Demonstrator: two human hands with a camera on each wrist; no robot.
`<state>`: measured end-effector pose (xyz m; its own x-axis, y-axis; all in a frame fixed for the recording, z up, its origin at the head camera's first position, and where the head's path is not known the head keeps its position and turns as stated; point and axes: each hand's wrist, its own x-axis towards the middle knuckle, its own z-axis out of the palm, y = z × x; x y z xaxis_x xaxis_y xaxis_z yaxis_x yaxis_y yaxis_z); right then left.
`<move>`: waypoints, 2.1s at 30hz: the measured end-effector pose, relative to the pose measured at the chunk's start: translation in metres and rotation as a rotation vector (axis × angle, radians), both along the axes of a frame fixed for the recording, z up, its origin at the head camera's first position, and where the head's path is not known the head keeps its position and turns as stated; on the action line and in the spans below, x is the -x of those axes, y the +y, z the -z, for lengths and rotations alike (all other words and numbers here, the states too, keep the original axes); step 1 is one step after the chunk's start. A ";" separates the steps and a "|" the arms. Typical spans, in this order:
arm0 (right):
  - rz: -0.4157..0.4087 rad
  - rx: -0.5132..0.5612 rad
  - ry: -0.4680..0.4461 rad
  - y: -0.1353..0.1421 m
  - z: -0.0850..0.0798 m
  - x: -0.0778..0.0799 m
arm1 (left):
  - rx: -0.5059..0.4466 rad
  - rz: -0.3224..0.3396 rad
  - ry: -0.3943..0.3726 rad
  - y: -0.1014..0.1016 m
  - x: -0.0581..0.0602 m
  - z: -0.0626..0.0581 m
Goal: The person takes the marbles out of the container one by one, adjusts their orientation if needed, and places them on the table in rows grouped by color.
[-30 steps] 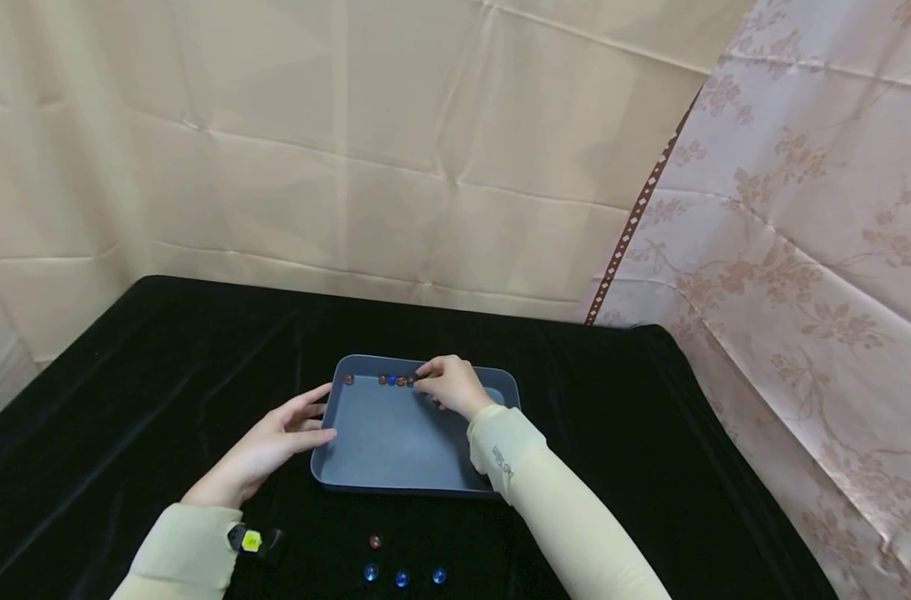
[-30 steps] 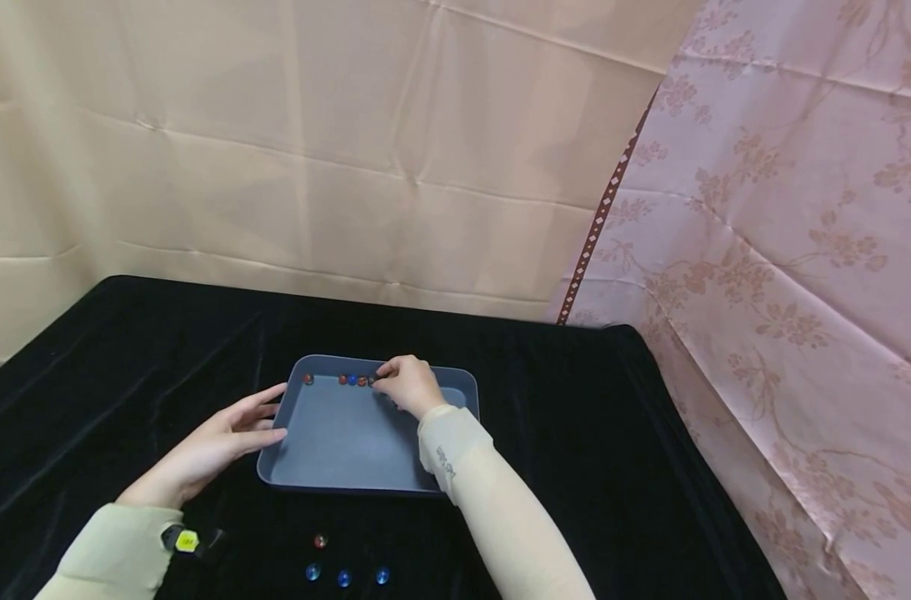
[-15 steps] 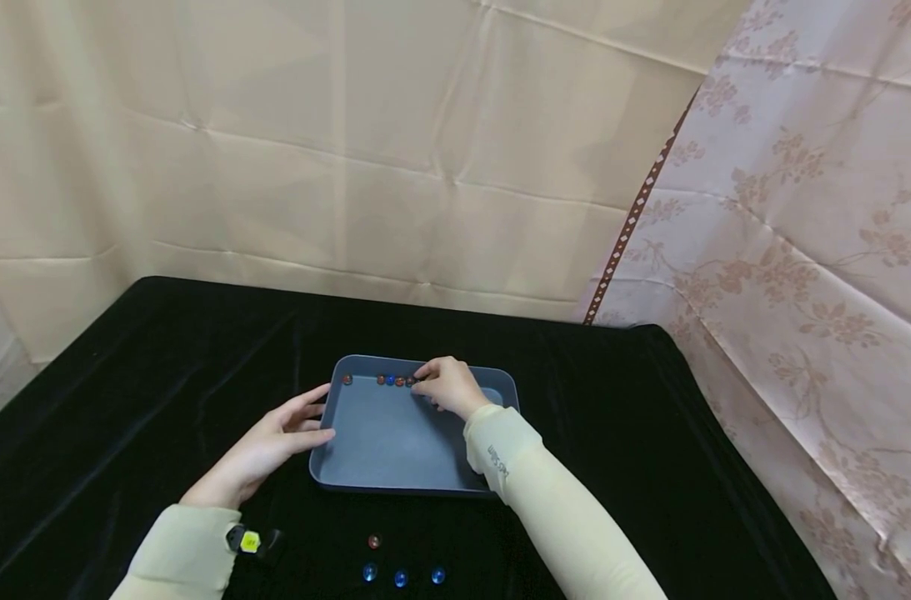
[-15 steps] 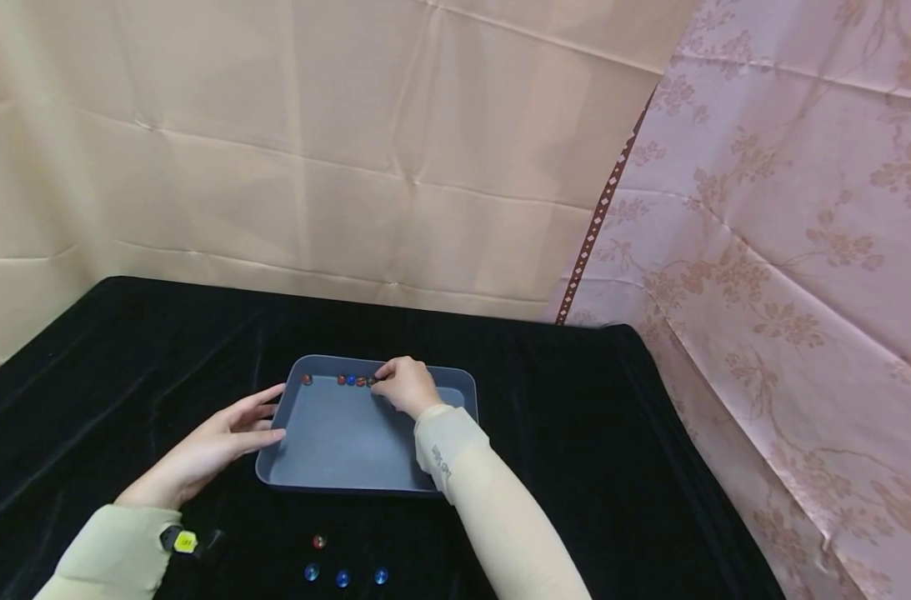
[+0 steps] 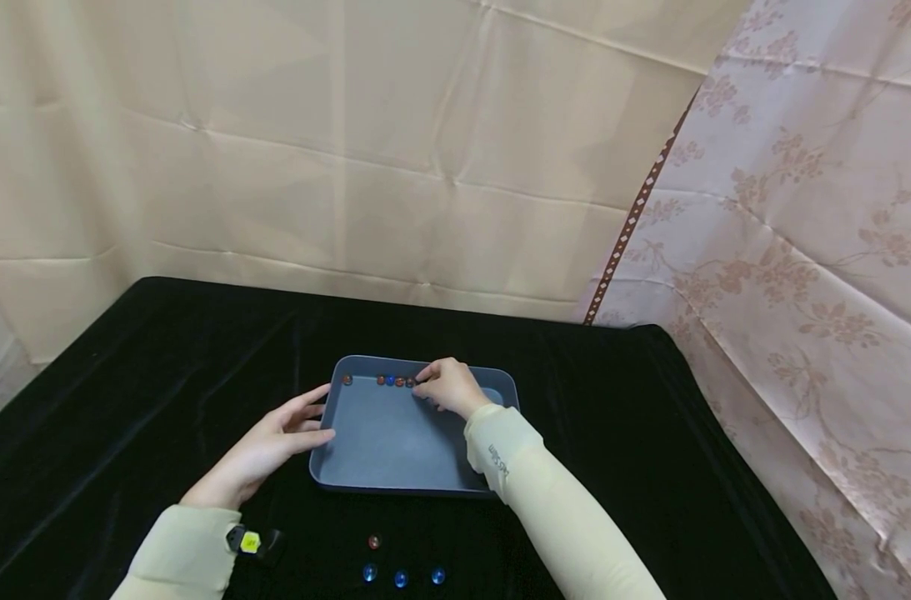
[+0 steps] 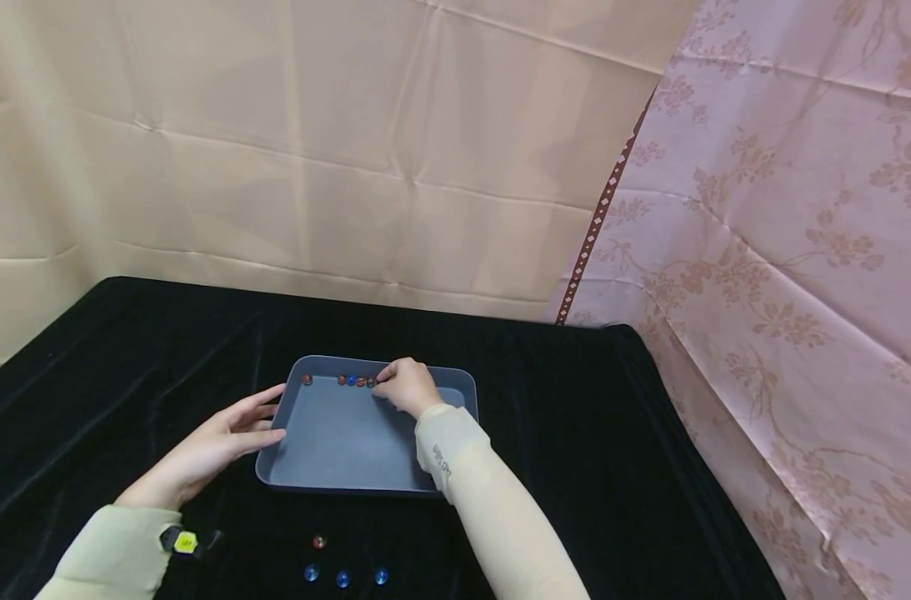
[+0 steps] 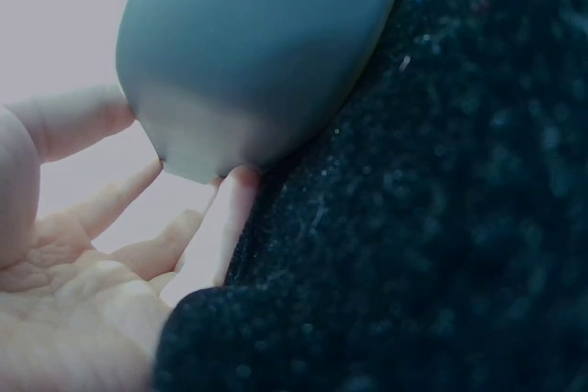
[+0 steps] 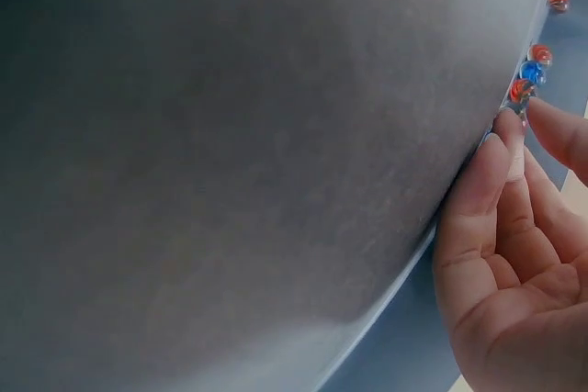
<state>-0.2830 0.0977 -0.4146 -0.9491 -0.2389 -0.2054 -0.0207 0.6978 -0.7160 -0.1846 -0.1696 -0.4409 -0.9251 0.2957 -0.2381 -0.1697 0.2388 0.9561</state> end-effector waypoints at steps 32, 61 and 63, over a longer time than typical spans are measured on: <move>-0.043 -0.028 -0.003 0.005 0.002 0.000 | -0.003 -0.003 -0.004 0.001 -0.001 -0.001; -0.071 0.102 0.089 0.014 -0.025 -0.013 | -0.014 0.006 -0.002 0.000 0.000 0.001; -0.072 0.100 0.089 0.014 -0.027 -0.015 | -0.016 0.010 0.000 0.000 0.000 0.001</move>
<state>-0.2683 0.1119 -0.3879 -0.9421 -0.3223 -0.0930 -0.1347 0.6173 -0.7752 -0.1846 -0.1696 -0.4422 -0.9222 0.3085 -0.2332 -0.1675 0.2249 0.9599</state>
